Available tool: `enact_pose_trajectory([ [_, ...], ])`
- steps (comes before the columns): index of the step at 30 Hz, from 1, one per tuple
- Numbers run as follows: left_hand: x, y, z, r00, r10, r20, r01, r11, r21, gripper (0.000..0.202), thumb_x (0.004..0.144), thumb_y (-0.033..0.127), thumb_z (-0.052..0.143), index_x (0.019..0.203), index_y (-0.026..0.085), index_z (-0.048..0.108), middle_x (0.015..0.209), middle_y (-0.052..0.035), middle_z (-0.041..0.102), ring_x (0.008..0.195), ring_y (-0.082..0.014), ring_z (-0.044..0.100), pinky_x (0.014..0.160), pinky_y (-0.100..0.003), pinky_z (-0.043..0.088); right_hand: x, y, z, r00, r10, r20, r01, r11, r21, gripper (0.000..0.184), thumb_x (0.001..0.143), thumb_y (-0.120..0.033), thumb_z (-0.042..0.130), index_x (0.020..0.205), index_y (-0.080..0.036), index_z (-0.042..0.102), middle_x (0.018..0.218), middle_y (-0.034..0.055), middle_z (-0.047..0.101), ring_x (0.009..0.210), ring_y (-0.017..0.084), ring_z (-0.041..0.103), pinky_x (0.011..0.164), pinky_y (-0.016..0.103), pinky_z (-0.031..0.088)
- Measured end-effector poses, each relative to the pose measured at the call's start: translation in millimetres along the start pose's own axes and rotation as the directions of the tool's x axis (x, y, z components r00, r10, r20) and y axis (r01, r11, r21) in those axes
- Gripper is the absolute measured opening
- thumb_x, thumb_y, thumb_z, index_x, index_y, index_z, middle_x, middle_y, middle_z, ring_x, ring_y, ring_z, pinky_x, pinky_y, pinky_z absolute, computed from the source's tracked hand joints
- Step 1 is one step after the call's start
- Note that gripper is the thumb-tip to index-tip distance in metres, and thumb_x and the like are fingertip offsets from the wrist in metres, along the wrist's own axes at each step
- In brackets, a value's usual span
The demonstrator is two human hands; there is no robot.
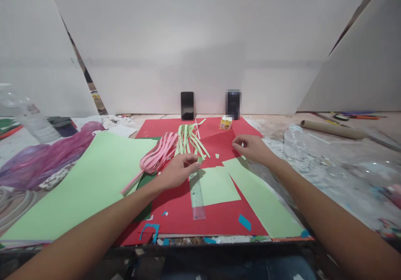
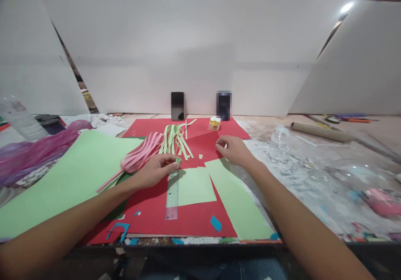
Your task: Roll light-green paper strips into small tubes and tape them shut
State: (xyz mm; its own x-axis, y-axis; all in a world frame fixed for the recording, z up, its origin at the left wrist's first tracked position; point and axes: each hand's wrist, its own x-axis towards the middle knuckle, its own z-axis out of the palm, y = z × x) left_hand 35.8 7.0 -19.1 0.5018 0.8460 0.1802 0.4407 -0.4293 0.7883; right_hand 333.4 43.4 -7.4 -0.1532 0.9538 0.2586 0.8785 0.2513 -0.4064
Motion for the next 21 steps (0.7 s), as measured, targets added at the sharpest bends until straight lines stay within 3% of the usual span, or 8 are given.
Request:
enact_pose_trajectory([
  [5,-3.9,3.8,1.4,0.984,0.178,0.019,-0.175,0.939,0.296,0.018,0.087,0.029,0.055,0.090,0.016,0.068,0.086,-0.0050,0.067,0.083,-0.0187,0.057,0.075,-0.030,0.043,3.8,19.3,-10.6,0.976,0.172,-0.132,-0.176,0.984,-0.019,0.024,0.079,-0.036,0.050,0.084,-0.020,0.067,0.081,0.0055,0.069,0.072,0.020,0.059,0.065,0.030,0.041],
  [8,-5.6,2.9,5.7,0.974,0.216,0.067,-0.225,0.903,0.366,0.019,0.088,0.030,0.056,0.089,0.016,0.069,0.083,-0.0052,0.067,0.081,-0.0189,0.056,0.074,-0.030,0.042,22.7,35.2,-10.4,0.939,0.288,-0.186,-0.290,0.957,0.017,0.034,0.080,-0.042,0.051,0.099,-0.018,0.066,0.085,0.0073,0.069,0.075,0.021,0.062,0.066,0.030,0.044],
  [13,-8.9,-0.9,13.1,0.956,0.285,0.075,-0.289,0.860,0.421,0.019,0.091,0.027,0.052,0.089,0.019,0.069,0.083,-0.0053,0.066,0.080,-0.0195,0.055,0.073,-0.031,0.041,108.7,58.8,-8.3,0.869,0.420,-0.261,-0.417,0.906,0.071,0.074,0.073,-0.055,0.062,0.131,-0.011,0.046,0.117,0.0181,0.062,0.101,0.028,0.061,0.080,0.035,0.047],
  [17,-7.4,-9.4,17.7,0.911,0.410,0.038,-0.379,0.799,0.466,0.013,0.088,0.019,0.052,0.086,0.019,0.065,0.077,-0.0037,0.063,0.074,-0.0183,0.052,0.066,-0.030,0.039,191.3,75.8,-7.3,0.791,0.521,-0.320,-0.511,0.851,0.120,0.091,0.070,-0.064,0.062,0.133,-0.002,0.039,0.125,0.0297,0.053,0.114,0.035,0.055,0.088,0.042,0.046],
  [19,-3.2,-16.7,20.5,0.862,0.507,0.017,-0.451,0.751,0.483,0.010,0.086,0.016,0.054,0.086,0.018,0.063,0.075,-0.0035,0.063,0.070,-0.0174,0.052,0.061,-0.029,0.038,222.1,82.4,-1.9,0.760,0.554,-0.340,-0.543,0.829,0.135,0.095,0.064,-0.066,0.066,0.131,-0.004,0.041,0.126,0.0308,0.051,0.117,0.039,0.052,0.092,0.047,0.044],
  [21,2.1,-24.8,23.2,0.784,0.620,-0.035,-0.510,0.675,0.534,0.008,0.086,0.017,0.054,0.084,0.018,0.062,0.069,-0.0026,0.061,0.063,-0.0161,0.049,0.055,-0.028,0.035,243.3,87.4,6.4,0.731,0.579,-0.361,-0.568,0.810,0.149,0.097,0.059,-0.066,0.069,0.129,-0.007,0.042,0.127,0.0301,0.050,0.118,0.040,0.051,0.093,0.050,0.043],
])
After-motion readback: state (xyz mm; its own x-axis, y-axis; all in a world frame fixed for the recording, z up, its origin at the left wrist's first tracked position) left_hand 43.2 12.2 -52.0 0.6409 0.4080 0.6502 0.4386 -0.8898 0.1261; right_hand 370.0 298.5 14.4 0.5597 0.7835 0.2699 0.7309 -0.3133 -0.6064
